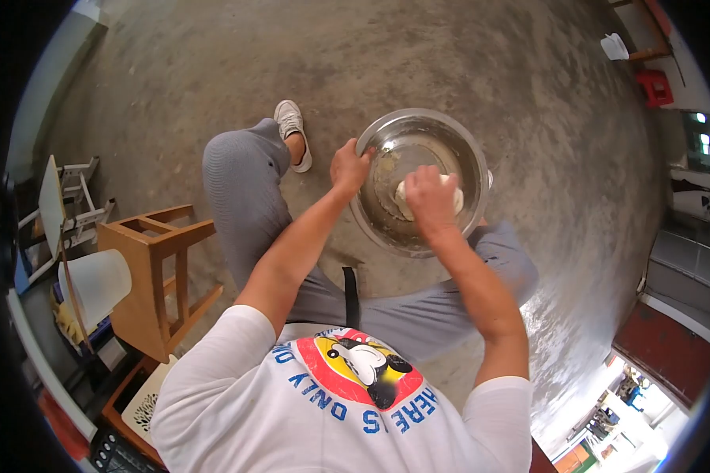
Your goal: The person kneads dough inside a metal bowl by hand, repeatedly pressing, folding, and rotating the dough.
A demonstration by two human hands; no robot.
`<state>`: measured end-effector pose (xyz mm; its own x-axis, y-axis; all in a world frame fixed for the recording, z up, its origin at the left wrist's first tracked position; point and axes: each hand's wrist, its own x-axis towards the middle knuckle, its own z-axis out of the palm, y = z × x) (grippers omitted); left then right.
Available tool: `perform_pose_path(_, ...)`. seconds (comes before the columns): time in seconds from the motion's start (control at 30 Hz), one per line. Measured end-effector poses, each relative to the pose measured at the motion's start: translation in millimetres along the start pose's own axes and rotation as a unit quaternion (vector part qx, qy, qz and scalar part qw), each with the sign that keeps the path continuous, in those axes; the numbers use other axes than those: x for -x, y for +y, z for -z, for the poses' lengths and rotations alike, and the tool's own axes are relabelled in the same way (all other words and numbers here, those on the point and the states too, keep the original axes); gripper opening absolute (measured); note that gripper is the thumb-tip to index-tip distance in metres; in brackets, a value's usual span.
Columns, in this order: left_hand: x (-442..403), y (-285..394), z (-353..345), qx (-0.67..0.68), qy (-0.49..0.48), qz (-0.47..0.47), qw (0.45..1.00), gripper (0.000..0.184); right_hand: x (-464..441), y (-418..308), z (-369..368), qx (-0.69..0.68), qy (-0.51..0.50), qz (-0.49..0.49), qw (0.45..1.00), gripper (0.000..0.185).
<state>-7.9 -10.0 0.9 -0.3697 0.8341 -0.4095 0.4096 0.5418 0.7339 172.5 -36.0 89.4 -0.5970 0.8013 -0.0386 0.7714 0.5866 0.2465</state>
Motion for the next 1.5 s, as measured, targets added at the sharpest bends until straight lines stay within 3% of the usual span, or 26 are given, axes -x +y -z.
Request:
perform_pose_path(0.1,3.5,-2.7,0.0,-0.003,0.027,-0.013,1.0,0.032,0.3,-30.3,-13.1,0.079,0.055,0.052,0.994,0.03)
perform_pose_path(0.2,1.3,-7.2,-5.7,0.01,0.042,-0.028,0.999,0.032,1.3,-10.5,9.2,-0.036,0.009,0.136,0.99,0.03)
perform_pose_path(0.3,0.6,-4.1,-5.1,0.023,0.022,-0.009,0.999,0.03,-6.1,20.9,16.1,-0.353,0.028,-0.004,0.935,0.028)
perform_pose_path(0.4,-2.4,-4.1,-6.5,0.008,0.014,0.01,1.0,0.031,-6.8,17.5,-13.4,-0.323,0.132,-0.041,0.936,0.024)
perform_pose_path(0.6,-2.2,-9.4,-11.6,0.04,0.052,-0.034,0.997,0.032,12.2,-23.3,-81.1,-0.274,0.171,0.132,0.937,0.027)
perform_pose_path(0.73,-0.2,-11.9,-13.7,0.062,0.039,0.001,0.997,0.027,-16.0,-43.2,-114.5,-0.275,0.21,0.158,0.925,0.025)
perform_pose_path(0.8,-6.6,-18.0,-21.0,0.11,0.072,-0.032,0.991,0.025,-22.6,-43.2,-117.9,-0.29,0.228,0.147,0.918,0.021)
perform_pose_path(1.0,-7.5,-7.3,-19.1,0.146,0.081,-0.04,0.985,0.026,-43.3,-39.1,-121.8,-0.315,0.237,0.125,0.911,0.015)
perform_pose_path(1.23,-5.0,-10.6,-22.2,0.121,0.099,-0.06,0.986,0.028,-38.9,-17.2,-73.9,-0.381,0.093,0.166,0.905,0.013)
perform_pose_path(1.33,-5.0,-17.1,-30.0,0.135,0.106,-0.04,0.984,0.03,-31.1,6.9,-50.5,-0.527,0.112,0.125,0.833,0.017)
perform_pose_path(1.4,-2.0,-15.5,-28.9,0.135,0.098,-0.019,0.986,0.029,-30.1,29.7,-50.0,-0.547,0.119,0.002,0.828,0.02)
perform_pose_path(1.47,2.8,-10.4,-22.8,0.116,0.091,-0.008,0.989,0.028,-50.7,41.8,-52.0,-0.452,0.141,-0.118,0.873,0.019)
perform_pose_path(1.5,4.2,-11.2,-22.6,0.119,0.092,-0.012,0.989,0.029,-64.7,42.2,-63.5,-0.447,0.116,-0.129,0.878,0.02)
